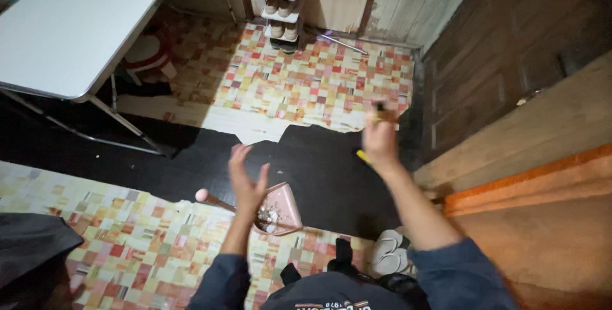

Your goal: The person sweeps debris from a tiled and dark floor into a dustpan by hand using a small broom, and then sweeps the area again with a larger broom.

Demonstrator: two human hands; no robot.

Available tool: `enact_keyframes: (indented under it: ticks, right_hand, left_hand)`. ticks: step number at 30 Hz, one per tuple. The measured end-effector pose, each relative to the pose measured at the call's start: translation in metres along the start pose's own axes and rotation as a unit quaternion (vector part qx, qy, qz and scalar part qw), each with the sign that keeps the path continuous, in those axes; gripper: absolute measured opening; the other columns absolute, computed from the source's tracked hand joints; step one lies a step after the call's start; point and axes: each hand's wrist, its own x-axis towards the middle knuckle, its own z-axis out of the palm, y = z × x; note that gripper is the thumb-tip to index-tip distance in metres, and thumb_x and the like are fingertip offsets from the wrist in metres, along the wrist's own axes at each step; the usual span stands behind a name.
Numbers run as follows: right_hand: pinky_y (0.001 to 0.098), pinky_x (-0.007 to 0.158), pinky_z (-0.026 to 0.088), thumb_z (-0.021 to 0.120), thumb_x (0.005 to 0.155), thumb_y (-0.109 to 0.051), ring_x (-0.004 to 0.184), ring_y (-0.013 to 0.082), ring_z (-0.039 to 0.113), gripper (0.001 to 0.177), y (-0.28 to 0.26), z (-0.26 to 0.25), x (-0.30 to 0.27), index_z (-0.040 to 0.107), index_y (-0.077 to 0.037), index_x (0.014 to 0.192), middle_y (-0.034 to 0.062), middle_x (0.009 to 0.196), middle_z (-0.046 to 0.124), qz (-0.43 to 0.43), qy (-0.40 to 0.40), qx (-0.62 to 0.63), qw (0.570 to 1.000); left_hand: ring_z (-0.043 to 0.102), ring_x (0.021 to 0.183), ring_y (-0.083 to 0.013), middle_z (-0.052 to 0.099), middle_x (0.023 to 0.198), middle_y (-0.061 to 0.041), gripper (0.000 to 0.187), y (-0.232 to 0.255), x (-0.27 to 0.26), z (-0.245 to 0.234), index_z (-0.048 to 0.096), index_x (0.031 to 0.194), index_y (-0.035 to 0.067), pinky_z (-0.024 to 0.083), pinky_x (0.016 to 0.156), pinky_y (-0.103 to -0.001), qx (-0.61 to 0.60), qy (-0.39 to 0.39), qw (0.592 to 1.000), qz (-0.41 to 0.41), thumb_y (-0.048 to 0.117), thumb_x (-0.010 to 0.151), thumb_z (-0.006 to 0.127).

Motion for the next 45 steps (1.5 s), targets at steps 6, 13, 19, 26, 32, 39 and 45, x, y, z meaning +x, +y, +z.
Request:
enact_keyframes:
  ticks: [6,13,19,26,32,39,45]
  right_hand:
    - [0.0338,0.082,0.055,0.065,0.093,-0.018,0.093,0.0207,0.068,0.032,0.026,0.075,-0.015,0.061,-0.008,0.123,0.0076,0.107,0.068,-0.036,-0.195,0.178,0.964]
    - [0.0418,0.067,0.047,0.078,0.086,-0.025,0.073,0.0324,0.059,0.026,0.173,0.085,-0.076,0.060,-0.006,0.085,0.0153,0.078,0.061,-0.053,-0.358,0.072,0.930]
    - [0.0407,0.065,0.050,0.072,0.085,-0.019,0.074,0.0333,0.068,0.017,0.207,0.073,-0.054,0.062,-0.006,0.084,0.0158,0.078,0.066,-0.058,-0.394,0.062,0.915]
    - [0.0435,0.065,0.049,0.070,0.091,-0.029,0.076,0.0345,0.070,0.025,0.228,0.072,-0.034,0.066,-0.005,0.082,0.0198,0.081,0.068,0.068,-0.357,-0.031,0.931]
    - [0.0439,0.067,0.052,0.067,0.088,-0.029,0.078,0.0338,0.069,0.021,0.237,0.069,-0.071,0.070,-0.008,0.086,0.0177,0.079,0.069,0.071,-0.421,-0.028,0.904]
    - [0.0378,0.081,0.049,0.065,0.093,-0.030,0.093,0.0217,0.064,0.024,0.179,0.086,-0.073,0.063,-0.008,0.101,0.0085,0.095,0.065,0.063,-0.387,0.135,0.910]
    - [0.0300,0.099,0.045,0.059,0.100,-0.029,0.115,0.0125,0.056,0.035,0.036,0.061,-0.058,0.052,-0.009,0.127,-0.0003,0.118,0.058,0.084,-0.242,0.303,0.918]
  left_hand:
    - [0.044,0.143,-0.0314,0.046,0.151,-0.019,0.063,0.092,0.051,0.104,0.039,0.149,0.001,0.032,0.121,-0.042,-0.324,-0.047,0.944,0.036,0.018,0.097,0.069]
    - [0.058,0.078,-0.0059,0.061,0.092,-0.003,0.009,0.101,0.037,0.137,0.056,0.106,0.005,0.050,0.070,-0.022,-0.492,-0.024,0.866,-0.090,0.011,0.109,0.062]
    - [0.054,0.066,-0.0052,0.060,0.078,-0.001,0.010,0.142,0.052,0.134,0.057,0.103,0.003,0.044,0.059,-0.021,-0.482,-0.090,0.864,-0.111,0.008,0.104,0.066]
    - [0.059,0.076,-0.0060,0.063,0.089,-0.001,0.008,0.149,0.061,0.173,0.062,0.101,0.003,0.050,0.067,-0.023,-0.386,-0.065,0.918,-0.068,0.009,0.102,0.066]
    - [0.062,0.077,-0.0048,0.068,0.086,-0.002,0.007,0.149,0.009,0.189,0.066,0.099,0.001,0.051,0.069,-0.022,-0.337,-0.068,0.933,-0.103,0.008,0.101,0.065]
    - [0.060,0.076,-0.0054,0.071,0.089,-0.003,0.008,0.177,0.053,0.139,0.068,0.103,0.001,0.049,0.067,-0.022,-0.344,-0.065,0.930,-0.107,0.008,0.103,0.065]
    - [0.068,0.077,-0.0067,0.074,0.086,-0.003,0.008,0.235,0.096,0.101,0.071,0.107,0.003,0.054,0.070,-0.022,-0.307,-0.145,0.940,-0.021,0.007,0.100,0.070]
